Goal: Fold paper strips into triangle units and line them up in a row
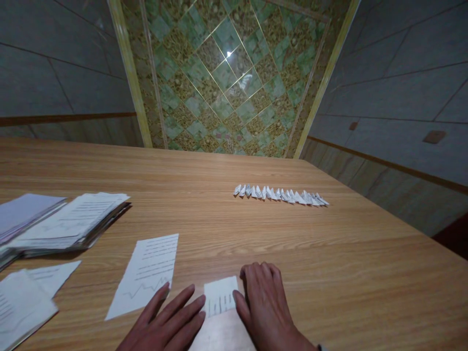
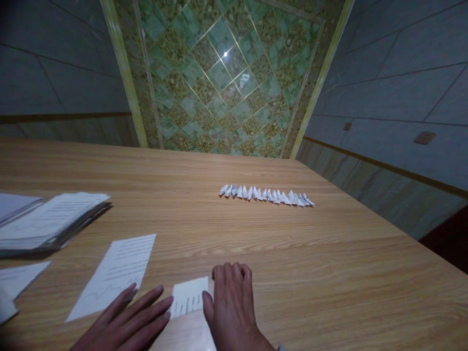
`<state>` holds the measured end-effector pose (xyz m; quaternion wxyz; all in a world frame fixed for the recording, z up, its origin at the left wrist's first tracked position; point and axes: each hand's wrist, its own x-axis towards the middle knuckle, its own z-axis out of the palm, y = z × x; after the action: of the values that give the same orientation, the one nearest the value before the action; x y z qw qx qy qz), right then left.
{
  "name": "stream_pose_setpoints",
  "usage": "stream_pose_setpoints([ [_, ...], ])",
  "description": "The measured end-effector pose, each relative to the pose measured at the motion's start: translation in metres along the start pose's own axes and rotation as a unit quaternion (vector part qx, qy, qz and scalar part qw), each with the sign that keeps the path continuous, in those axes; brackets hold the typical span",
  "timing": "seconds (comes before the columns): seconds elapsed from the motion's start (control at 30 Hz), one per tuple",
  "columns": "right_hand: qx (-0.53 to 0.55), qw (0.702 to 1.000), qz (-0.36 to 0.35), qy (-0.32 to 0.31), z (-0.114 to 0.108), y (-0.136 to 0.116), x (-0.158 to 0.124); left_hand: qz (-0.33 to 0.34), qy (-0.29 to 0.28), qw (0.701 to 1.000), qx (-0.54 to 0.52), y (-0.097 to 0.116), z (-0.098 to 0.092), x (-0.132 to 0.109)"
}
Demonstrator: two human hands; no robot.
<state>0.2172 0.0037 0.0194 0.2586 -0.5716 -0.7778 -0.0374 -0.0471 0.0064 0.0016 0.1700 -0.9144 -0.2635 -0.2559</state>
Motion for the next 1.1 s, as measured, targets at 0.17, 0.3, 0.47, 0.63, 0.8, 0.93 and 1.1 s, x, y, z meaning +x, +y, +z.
stream_pose_setpoints([
  [0.17, 0.056, 0.997, 0.042, -0.029, -0.005, -0.001, 0.001, -0.048, 0.008, 0.998, -0.042, 0.002, -0.001, 0.022],
  [0.3, 0.102, 0.989, 0.081, -0.063, -0.013, -0.002, 0.006, -0.057, 0.006, 0.996, -0.072, 0.007, 0.003, 0.052],
  [0.47, 0.157, 0.974, 0.129, -0.098, -0.021, 0.007, 0.011, -0.106, -0.083, 0.985, -0.111, 0.013, 0.015, 0.077],
  [0.63, 0.257, 0.956, 0.093, -0.111, -0.031, 0.016, 0.014, -0.113, -0.047, 0.976, -0.181, 0.015, 0.021, 0.081],
  [0.8, 0.335, 0.939, -0.023, -0.078, -0.041, 0.014, 0.017, -0.119, -0.005, 0.965, -0.235, 0.015, 0.018, 0.078],
  [0.93, 0.303, 0.945, -0.079, -0.091, -0.038, 0.010, 0.014, -0.083, 0.018, 0.970, -0.230, 0.014, 0.017, 0.075],
  [1.1, 0.225, 0.962, -0.061, -0.141, -0.029, 0.009, 0.007, -0.065, 0.004, 0.978, -0.200, 0.014, 0.016, 0.056],
])
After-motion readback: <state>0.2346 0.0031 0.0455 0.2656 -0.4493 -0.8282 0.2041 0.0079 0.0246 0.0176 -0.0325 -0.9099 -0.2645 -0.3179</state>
